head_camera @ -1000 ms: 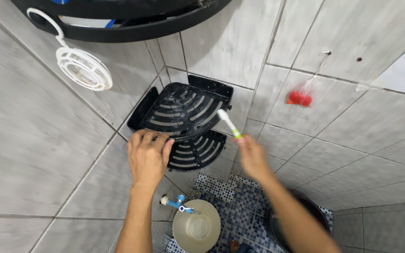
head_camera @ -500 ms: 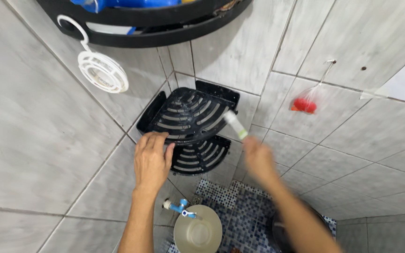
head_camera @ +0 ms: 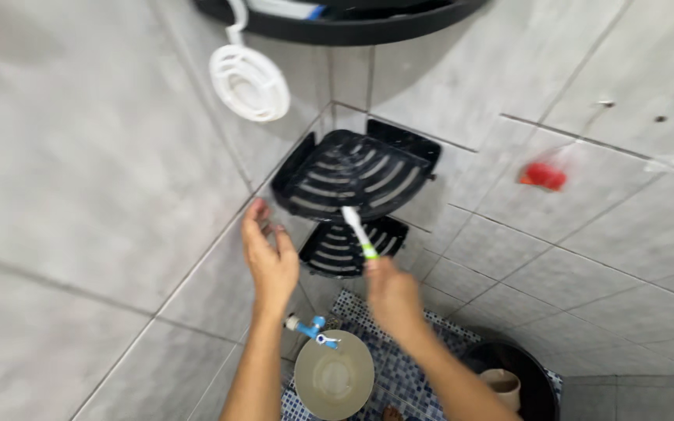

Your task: The person cleans a black corner shelf in a bathroom using a toothbrush and water, scrubbing the different tiers and then rinsing the shelf with a hose.

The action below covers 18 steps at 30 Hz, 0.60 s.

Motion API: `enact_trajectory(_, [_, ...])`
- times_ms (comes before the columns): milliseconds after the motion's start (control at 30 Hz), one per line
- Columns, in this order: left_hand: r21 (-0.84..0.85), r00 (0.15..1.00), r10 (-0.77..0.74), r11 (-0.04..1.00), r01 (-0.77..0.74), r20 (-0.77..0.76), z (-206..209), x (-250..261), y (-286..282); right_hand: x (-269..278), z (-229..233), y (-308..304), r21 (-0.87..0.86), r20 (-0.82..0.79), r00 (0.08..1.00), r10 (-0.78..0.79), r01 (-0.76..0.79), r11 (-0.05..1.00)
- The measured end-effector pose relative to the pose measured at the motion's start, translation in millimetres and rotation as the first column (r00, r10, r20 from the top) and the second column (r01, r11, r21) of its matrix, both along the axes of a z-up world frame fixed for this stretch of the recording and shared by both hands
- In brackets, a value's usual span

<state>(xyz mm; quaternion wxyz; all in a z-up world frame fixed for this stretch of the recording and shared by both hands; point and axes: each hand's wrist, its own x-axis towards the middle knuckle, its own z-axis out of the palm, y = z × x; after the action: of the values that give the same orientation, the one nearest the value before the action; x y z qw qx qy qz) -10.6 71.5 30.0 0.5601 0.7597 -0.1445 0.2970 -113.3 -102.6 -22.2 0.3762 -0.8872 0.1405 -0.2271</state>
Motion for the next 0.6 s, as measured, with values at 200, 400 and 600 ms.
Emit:
enact_trajectory(200, [-0.020,0.999,0.046,0.999,-0.046,-0.009,12.4,-14.1,16.2,63.7,2.9,87.7,0.010,0.202,0.961,0.189,-0.195,0.981])
enact_trajectory(400, [0.344,0.992,-0.066,0.938,0.027,0.104,20.8,-23.4,44.3,1.9,-110.4,15.2,-0.085,-0.330,0.931,0.155,-0.193,0.978])
enact_trajectory(600, [0.594,0.987,-0.158,0.793,0.138,-0.017,21.5,-5.1,17.4,109.4,-185.9,-93.9,-0.304,-0.292,0.949,0.117,-0.209,0.929])
